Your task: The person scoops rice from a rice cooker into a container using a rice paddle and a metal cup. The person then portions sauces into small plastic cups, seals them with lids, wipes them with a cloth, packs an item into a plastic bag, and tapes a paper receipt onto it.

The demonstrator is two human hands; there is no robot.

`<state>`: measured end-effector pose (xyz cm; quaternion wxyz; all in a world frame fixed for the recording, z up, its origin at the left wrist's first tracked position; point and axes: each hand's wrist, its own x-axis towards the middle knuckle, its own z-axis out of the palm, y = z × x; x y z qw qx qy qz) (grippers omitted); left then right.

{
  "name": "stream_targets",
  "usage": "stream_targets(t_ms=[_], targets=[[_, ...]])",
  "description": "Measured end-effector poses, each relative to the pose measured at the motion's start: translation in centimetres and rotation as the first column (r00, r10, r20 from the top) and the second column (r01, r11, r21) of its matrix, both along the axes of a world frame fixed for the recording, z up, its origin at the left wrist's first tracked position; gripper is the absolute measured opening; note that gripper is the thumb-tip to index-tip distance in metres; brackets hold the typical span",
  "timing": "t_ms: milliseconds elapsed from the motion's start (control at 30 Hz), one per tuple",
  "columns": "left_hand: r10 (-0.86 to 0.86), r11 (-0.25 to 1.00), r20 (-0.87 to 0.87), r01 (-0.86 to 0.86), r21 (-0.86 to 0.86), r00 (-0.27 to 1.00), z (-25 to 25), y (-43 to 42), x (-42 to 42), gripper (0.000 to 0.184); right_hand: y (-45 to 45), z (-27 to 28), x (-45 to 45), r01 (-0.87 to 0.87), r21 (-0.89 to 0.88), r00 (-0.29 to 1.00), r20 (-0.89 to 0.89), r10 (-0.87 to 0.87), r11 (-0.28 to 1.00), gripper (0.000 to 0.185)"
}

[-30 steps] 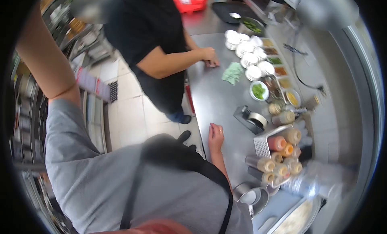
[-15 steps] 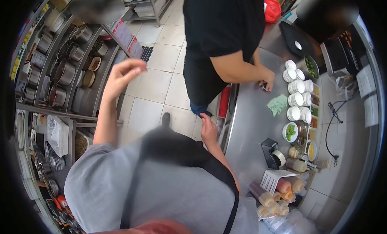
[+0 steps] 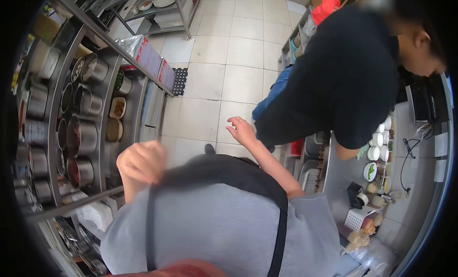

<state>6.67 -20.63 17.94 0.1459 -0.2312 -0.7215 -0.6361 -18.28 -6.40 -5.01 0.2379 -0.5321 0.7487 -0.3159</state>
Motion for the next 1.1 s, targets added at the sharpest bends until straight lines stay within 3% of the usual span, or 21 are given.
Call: stream_targets(t_ms=[67, 133, 200, 333, 400, 567, 600, 833, 900, 1000, 1067, 1100], targets=[[-0.009, 1.000, 0.018, 0.009, -0.015, 1.000, 0.3, -3.5, 1.0, 0.007, -3.3, 0.5, 0.1, -0.029, -0.028, 0.997, -0.070, 0.027, 0.999, 0.022], [-0.132, 0.991, -0.055, 0.131, -0.014, 0.990, 0.1, -7.3, 1.3, 0.007, -5.6, 0.8, -0.6, -0.002, -0.069, 0.997, -0.083, -0.004, 0.998, 0.021], [-0.231, 0.972, -0.081, 0.233, 0.018, 0.970, -0.8, -11.1, 1.0, 0.010, -7.4, 0.4, -2.0, 0.004, -0.099, 0.972, -0.234, -0.027, 0.995, 0.021], [-0.508, 0.859, -0.153, 0.512, -0.014, 0.848, -1.9, -18.9, -2.8, 0.012, -10.0, -1.3, -5.7, 0.209, -0.069, 0.961, -0.170, -0.218, 0.976, 0.008], [-0.432, 0.891, -0.154, 0.447, 0.082, 0.889, -2.9, -22.6, -6.0, 0.014, -11.7, -2.2, -8.2, 0.305, -0.027, 0.939, -0.156, -0.306, 0.952, 0.006], [-0.080, 0.954, 0.047, 0.063, 0.293, 0.996, -4.7, -29.1, -11.9, 0.034, -17.2, -5.6, -14.0, 0.491, 0.066, 0.864, -0.164, -0.476, 0.869, 0.021], [-0.016, 0.953, 0.109, -0.017, 0.301, 0.994, -4.5, -29.9, -13.2, 0.037, -18.7, -6.0, -15.5, 0.540, 0.060, 0.837, -0.150, -0.527, 0.840, 0.022], [0.059, 0.971, 0.441, -0.155, 0.184, 0.896, -5.5, -37.2, -22.1, 0.041, -28.1, -7.4, -25.2, 0.622, 0.053, 0.779, -0.138, -0.611, 0.781, 0.026], [0.016, 0.979, 0.468, -0.108, 0.170, 0.884, -6.0, -39.8, -25.5, 0.040, -30.1, -8.1, -27.8, 0.748, 0.128, 0.660, -0.032, -0.751, 0.651, 0.027], [-0.062, 0.990, 0.534, -0.018, 0.143, 0.843, -6.2, -44.2, -30.2, 0.037, -30.6, -10.7, -31.2, 0.858, 0.111, 0.507, -0.022, -0.862, 0.502, 0.027], [-0.060, 0.998, 0.545, 0.031, 0.061, 0.836, -5.7, -47.3, -34.3, 0.037, -30.1, -16.1, -33.1, 0.927, 0.153, 0.342, 0.034, -0.939, 0.343, 0.028], [-0.031, 0.995, 0.557, -0.024, 0.092, 0.830, -6.0, -48.7, -36.1, 0.034, -29.6, -17.5, -34.0, 0.948, 0.195, 0.246, 0.052, -0.968, 0.252, 0.028]])
